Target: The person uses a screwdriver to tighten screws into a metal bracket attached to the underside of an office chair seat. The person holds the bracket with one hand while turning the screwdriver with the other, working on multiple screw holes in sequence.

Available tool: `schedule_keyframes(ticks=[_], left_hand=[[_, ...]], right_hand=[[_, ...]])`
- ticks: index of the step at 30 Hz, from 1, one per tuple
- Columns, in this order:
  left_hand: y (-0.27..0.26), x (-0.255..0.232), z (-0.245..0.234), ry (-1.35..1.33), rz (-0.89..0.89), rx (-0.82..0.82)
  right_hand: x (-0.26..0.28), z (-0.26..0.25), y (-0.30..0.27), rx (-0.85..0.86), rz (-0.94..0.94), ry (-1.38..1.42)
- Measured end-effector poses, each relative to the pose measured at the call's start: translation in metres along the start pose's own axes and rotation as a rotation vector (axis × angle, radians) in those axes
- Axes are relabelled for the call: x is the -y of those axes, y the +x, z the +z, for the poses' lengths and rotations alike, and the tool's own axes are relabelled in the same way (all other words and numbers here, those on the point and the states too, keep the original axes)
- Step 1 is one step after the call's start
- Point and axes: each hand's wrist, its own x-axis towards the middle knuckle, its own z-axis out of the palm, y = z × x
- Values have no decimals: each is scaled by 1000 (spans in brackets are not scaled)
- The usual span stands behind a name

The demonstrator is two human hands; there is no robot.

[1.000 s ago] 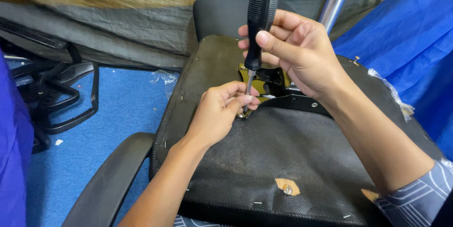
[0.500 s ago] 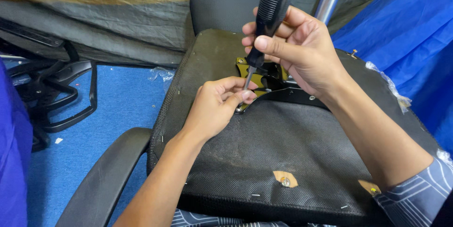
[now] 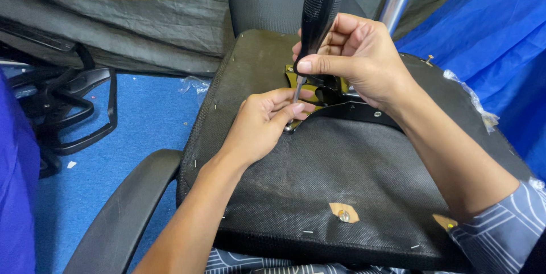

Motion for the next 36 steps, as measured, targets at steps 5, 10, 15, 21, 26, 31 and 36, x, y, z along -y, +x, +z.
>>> schedule_keyframes(ticks=[5, 10, 15, 21, 26, 31, 36], left_hand=[[0, 3, -3, 45, 0, -34], [1, 3, -4, 10, -12, -39], [1, -1, -2, 32, -26, -55], [-4, -8, 1, 136, -65, -96], [-2, -7, 2, 13, 13, -19], [-3, -4, -1, 64, -53, -59], [-1, 2, -2, 104, -9, -24]], right_hand=[[-3, 1, 0, 44, -5, 59], [0, 0, -2, 127, 45, 101], [0, -1, -4, 149, 30, 121], [-7, 8, 0, -6, 22, -115], [-11, 12, 0, -69, 58, 35], [-12, 13, 0, -20, 30, 157], [-10, 6, -8, 82, 106, 263]])
